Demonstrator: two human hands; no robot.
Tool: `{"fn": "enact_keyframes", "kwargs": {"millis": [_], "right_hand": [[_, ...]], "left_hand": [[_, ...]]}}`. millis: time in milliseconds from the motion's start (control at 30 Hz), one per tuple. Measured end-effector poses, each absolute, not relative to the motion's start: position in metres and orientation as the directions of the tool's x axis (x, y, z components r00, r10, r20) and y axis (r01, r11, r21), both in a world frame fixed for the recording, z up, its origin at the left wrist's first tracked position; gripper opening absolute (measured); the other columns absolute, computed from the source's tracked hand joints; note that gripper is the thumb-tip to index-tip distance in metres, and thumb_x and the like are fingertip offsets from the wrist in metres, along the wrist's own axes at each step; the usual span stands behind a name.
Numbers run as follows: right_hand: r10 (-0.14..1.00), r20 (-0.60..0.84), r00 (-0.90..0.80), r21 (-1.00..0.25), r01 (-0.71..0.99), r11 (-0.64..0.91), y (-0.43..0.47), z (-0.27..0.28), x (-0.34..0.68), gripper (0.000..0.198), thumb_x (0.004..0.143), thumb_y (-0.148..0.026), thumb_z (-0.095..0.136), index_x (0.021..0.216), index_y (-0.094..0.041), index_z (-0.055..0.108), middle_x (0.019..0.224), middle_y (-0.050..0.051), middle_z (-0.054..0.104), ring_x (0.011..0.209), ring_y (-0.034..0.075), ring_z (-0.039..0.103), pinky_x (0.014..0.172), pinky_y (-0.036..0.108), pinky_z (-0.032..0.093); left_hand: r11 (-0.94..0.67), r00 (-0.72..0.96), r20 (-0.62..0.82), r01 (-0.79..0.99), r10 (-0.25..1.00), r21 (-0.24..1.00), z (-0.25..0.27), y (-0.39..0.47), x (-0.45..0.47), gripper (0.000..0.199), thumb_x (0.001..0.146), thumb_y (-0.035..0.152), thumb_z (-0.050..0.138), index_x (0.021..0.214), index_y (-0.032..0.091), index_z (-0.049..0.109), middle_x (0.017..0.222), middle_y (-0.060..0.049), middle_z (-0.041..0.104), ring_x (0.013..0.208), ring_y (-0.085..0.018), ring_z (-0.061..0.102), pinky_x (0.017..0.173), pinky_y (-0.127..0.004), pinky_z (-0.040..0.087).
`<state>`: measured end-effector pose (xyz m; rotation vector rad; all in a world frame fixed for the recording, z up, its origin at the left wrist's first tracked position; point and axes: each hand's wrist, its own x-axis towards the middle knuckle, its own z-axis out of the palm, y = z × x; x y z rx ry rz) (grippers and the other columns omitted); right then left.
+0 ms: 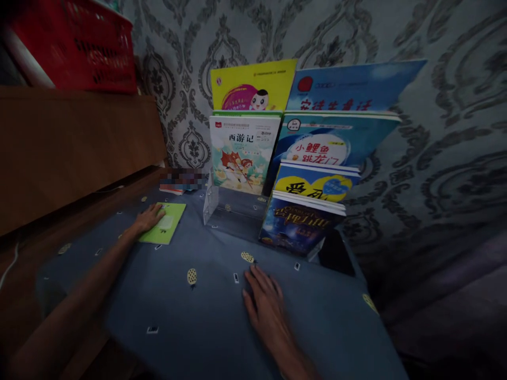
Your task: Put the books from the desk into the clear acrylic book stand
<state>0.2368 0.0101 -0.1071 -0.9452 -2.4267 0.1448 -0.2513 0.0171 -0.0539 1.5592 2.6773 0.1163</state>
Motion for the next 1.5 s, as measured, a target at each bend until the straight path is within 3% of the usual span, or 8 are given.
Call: {"fn": "enact_keyframes", "kwargs": {"millis": [300,533,700,1000,1167,1300,1400,1500], "right_hand": [[0.654,0.441,-0.614,-0.256,0.612,0.748,0.009,-0.105,0.231,0.043,0.099,-0.034,0.04,0.131,-0.018,0.064,0.139,0.015,0.062,0.131,0.029,0.057,0.106,0.054,0.047],[0.665,0.439,-0.604,-0.292,0.604,0.742,0.007,-0.101,0.229,0.041,0.099,-0.034,0.041,0.128,-0.019,0.065,0.139,0.015,0.063,0.132,0.029,0.056,0.108,0.053,0.046],[0.691,0.426,-0.584,-0.336,0.607,0.72,0.004,-0.097,0.225,0.041,0.099,-0.032,0.041,0.128,-0.017,0.066,0.138,0.016,0.063,0.132,0.03,0.056,0.109,0.057,0.043],[0.746,0.443,-0.496,-0.531,0.525,0.665,-0.002,-0.077,0.222,0.046,0.103,-0.04,0.034,0.129,-0.018,0.065,0.135,0.014,0.066,0.127,0.028,0.06,0.108,0.052,0.046],[0.711,0.489,-0.505,-0.542,0.463,0.701,0.005,-0.066,0.228,0.043,0.103,-0.033,0.035,0.12,-0.018,0.071,0.124,0.013,0.072,0.116,0.026,0.066,0.102,0.048,0.051],[0.698,0.505,-0.508,-0.491,0.496,0.716,0.011,-0.075,0.231,0.04,0.1,-0.028,0.038,0.119,-0.019,0.072,0.12,0.013,0.073,0.114,0.026,0.067,0.099,0.047,0.053],[0.676,0.51,-0.532,-0.411,0.539,0.735,0.013,-0.091,0.229,0.038,0.098,-0.027,0.042,0.122,-0.019,0.07,0.129,0.014,0.069,0.122,0.028,0.063,0.101,0.049,0.052],[0.65,0.519,-0.555,-0.339,0.564,0.753,0.015,-0.102,0.227,0.04,0.097,-0.028,0.043,0.127,-0.019,0.067,0.133,0.015,0.067,0.127,0.028,0.06,0.105,0.05,0.05]], "left_hand": [[0.187,-0.177,-0.107,0.978,0.978,0.092,-0.046,-0.007,-0.218,0.06,0.103,0.049,0.02,0.159,0.027,0.019,0.167,-0.01,0.015,0.154,-0.027,0.018,0.119,-0.06,0.02],[-0.036,0.048,-0.105,0.992,0.993,0.121,-0.045,-0.031,-0.172,0.059,0.103,0.053,0.023,0.158,0.03,0.022,0.168,-0.008,0.016,0.155,-0.027,0.016,0.122,-0.057,0.016],[-0.214,0.234,-0.102,0.961,0.967,0.176,-0.041,-0.041,-0.128,0.061,0.102,0.057,0.025,0.158,0.032,0.024,0.167,-0.007,0.019,0.155,-0.028,0.015,0.122,-0.058,0.014],[-0.534,0.58,-0.078,0.787,0.811,0.309,-0.037,-0.017,-0.054,0.064,0.1,0.061,0.031,0.158,0.033,0.023,0.167,-0.007,0.02,0.155,-0.027,0.014,0.124,-0.057,0.005],[-0.692,0.689,0.114,0.677,0.716,0.252,-0.044,0.005,-0.008,0.059,0.103,0.052,0.031,0.153,0.021,0.033,0.155,-0.013,0.045,0.149,-0.024,0.033,0.123,-0.048,0.02],[-0.688,0.63,0.32,0.717,0.708,0.11,-0.043,0.014,0.019,0.04,0.105,0.037,0.031,0.131,0.017,0.053,0.125,-0.014,0.066,0.123,-0.024,0.058,0.106,-0.041,0.044],[-0.603,0.571,0.336,0.798,0.749,-0.012,-0.037,0.007,0.028,0.03,0.104,0.026,0.034,0.117,0.016,0.058,0.104,-0.012,0.067,0.103,-0.024,0.062,0.089,-0.039,0.051],[-0.517,0.506,0.32,0.854,0.801,-0.058,-0.036,-0.01,0.036,0.026,0.102,0.02,0.037,0.117,0.015,0.057,0.103,-0.012,0.066,0.098,-0.025,0.061,0.084,-0.039,0.051]]}}
